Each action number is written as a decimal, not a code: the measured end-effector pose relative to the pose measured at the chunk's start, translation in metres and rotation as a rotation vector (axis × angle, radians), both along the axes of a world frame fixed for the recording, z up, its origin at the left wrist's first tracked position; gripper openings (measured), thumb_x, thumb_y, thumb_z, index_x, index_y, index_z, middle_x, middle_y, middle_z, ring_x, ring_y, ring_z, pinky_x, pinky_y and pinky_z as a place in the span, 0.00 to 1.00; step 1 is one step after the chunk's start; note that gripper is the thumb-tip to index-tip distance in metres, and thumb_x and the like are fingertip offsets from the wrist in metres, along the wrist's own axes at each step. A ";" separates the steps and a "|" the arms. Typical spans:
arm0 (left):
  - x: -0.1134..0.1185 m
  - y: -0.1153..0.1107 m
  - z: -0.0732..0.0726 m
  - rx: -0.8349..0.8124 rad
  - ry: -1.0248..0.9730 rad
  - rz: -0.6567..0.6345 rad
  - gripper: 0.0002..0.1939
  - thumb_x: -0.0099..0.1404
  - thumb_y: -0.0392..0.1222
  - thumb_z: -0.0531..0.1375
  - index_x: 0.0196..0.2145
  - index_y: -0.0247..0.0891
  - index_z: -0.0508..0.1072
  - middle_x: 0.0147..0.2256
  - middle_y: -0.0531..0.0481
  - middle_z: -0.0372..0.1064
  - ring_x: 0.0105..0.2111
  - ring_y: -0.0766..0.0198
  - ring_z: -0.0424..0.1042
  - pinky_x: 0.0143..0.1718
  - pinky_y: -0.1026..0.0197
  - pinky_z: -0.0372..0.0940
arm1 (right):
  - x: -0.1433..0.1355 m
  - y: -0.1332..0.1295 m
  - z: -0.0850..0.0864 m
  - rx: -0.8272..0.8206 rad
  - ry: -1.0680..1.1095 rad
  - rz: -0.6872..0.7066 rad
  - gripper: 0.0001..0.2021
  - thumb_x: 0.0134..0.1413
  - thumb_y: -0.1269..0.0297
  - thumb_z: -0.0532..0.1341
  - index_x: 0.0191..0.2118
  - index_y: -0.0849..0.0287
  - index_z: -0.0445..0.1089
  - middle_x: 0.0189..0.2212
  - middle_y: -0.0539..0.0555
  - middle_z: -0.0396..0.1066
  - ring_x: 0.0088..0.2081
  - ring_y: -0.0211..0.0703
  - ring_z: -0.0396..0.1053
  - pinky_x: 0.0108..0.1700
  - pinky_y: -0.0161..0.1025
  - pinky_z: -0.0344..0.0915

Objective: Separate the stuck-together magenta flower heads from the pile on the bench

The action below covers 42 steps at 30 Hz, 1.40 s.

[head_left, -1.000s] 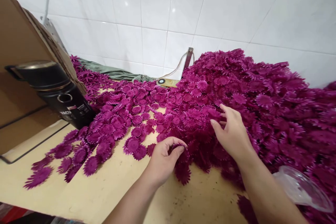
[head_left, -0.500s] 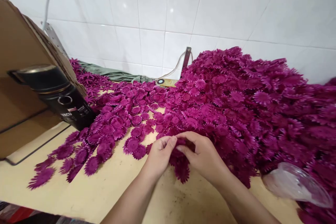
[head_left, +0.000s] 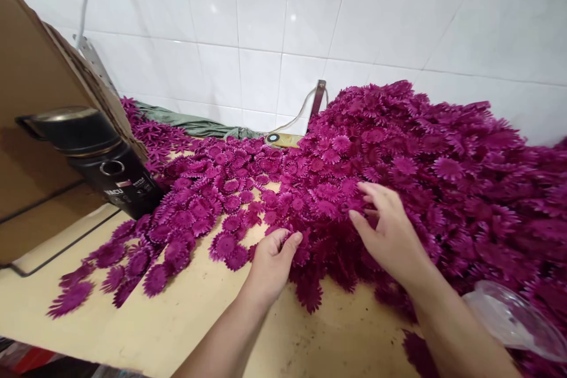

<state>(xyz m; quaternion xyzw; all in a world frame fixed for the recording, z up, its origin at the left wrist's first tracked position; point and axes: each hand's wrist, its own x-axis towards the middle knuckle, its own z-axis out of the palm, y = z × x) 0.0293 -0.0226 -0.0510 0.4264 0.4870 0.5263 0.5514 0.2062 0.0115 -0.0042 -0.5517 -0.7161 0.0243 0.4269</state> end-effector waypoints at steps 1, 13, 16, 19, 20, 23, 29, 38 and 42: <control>0.000 0.001 0.000 -0.003 -0.002 -0.012 0.25 0.44 0.62 0.60 0.15 0.37 0.58 0.15 0.60 0.51 0.18 0.72 0.49 0.20 0.67 0.48 | -0.007 -0.007 -0.001 -0.064 0.005 0.085 0.18 0.49 0.60 0.56 0.47 0.60 0.65 0.47 0.62 0.64 0.45 0.50 0.65 0.45 0.48 0.64; 0.003 -0.005 0.006 0.065 -0.122 -0.123 0.18 0.46 0.53 0.64 0.27 0.35 0.69 0.25 0.52 0.67 0.27 0.65 0.65 0.32 0.63 0.60 | -0.046 -0.016 -0.009 -0.309 0.207 0.154 0.08 0.50 0.64 0.54 0.24 0.58 0.64 0.19 0.49 0.67 0.22 0.37 0.64 0.24 0.33 0.60; 0.002 -0.006 0.007 0.065 -0.128 -0.110 0.16 0.46 0.51 0.64 0.26 0.35 0.70 0.23 0.51 0.68 0.27 0.64 0.65 0.33 0.63 0.60 | -0.021 -0.001 -0.005 -0.211 0.304 -0.013 0.08 0.51 0.61 0.53 0.29 0.59 0.65 0.23 0.52 0.68 0.25 0.40 0.67 0.29 0.36 0.64; 0.002 -0.005 0.006 0.062 -0.132 -0.082 0.17 0.44 0.53 0.64 0.23 0.35 0.70 0.20 0.54 0.65 0.24 0.66 0.63 0.29 0.64 0.59 | -0.003 0.006 -0.004 -0.104 0.235 -0.140 0.16 0.49 0.60 0.55 0.43 0.63 0.63 0.40 0.62 0.67 0.36 0.46 0.68 0.37 0.43 0.66; 0.002 -0.005 0.006 0.044 -0.123 -0.078 0.18 0.43 0.54 0.64 0.22 0.35 0.69 0.19 0.54 0.64 0.22 0.68 0.61 0.27 0.65 0.58 | -0.003 0.004 -0.004 -0.089 0.182 -0.137 0.20 0.48 0.60 0.56 0.47 0.64 0.61 0.45 0.65 0.64 0.39 0.48 0.68 0.39 0.45 0.66; 0.002 -0.001 0.004 -0.021 -0.070 -0.040 0.22 0.43 0.59 0.62 0.15 0.37 0.63 0.13 0.59 0.56 0.16 0.72 0.54 0.20 0.67 0.52 | -0.019 -0.012 -0.006 -0.211 0.098 0.070 0.20 0.49 0.58 0.56 0.48 0.62 0.62 0.43 0.62 0.66 0.41 0.47 0.67 0.42 0.45 0.65; -0.001 0.002 -0.002 -0.054 0.005 -0.037 0.26 0.43 0.65 0.58 0.14 0.37 0.59 0.12 0.60 0.52 0.14 0.73 0.50 0.17 0.67 0.47 | -0.057 -0.034 -0.006 -0.544 0.211 0.435 0.06 0.49 0.68 0.56 0.35 0.58 0.68 0.30 0.51 0.72 0.32 0.39 0.69 0.35 0.36 0.66; 0.003 -0.005 0.007 0.116 0.018 -0.110 0.16 0.52 0.52 0.59 0.20 0.36 0.63 0.20 0.56 0.58 0.23 0.69 0.57 0.27 0.66 0.55 | -0.037 -0.012 -0.011 -0.298 0.303 0.144 0.07 0.50 0.62 0.54 0.27 0.59 0.65 0.21 0.50 0.67 0.24 0.39 0.66 0.29 0.36 0.63; -0.004 -0.005 0.002 0.136 0.024 -0.015 0.17 0.53 0.52 0.58 0.19 0.37 0.62 0.21 0.55 0.60 0.24 0.68 0.58 0.28 0.65 0.55 | -0.004 0.011 -0.007 -0.092 0.311 -0.147 0.07 0.49 0.62 0.53 0.30 0.60 0.64 0.22 0.52 0.66 0.25 0.42 0.67 0.31 0.40 0.65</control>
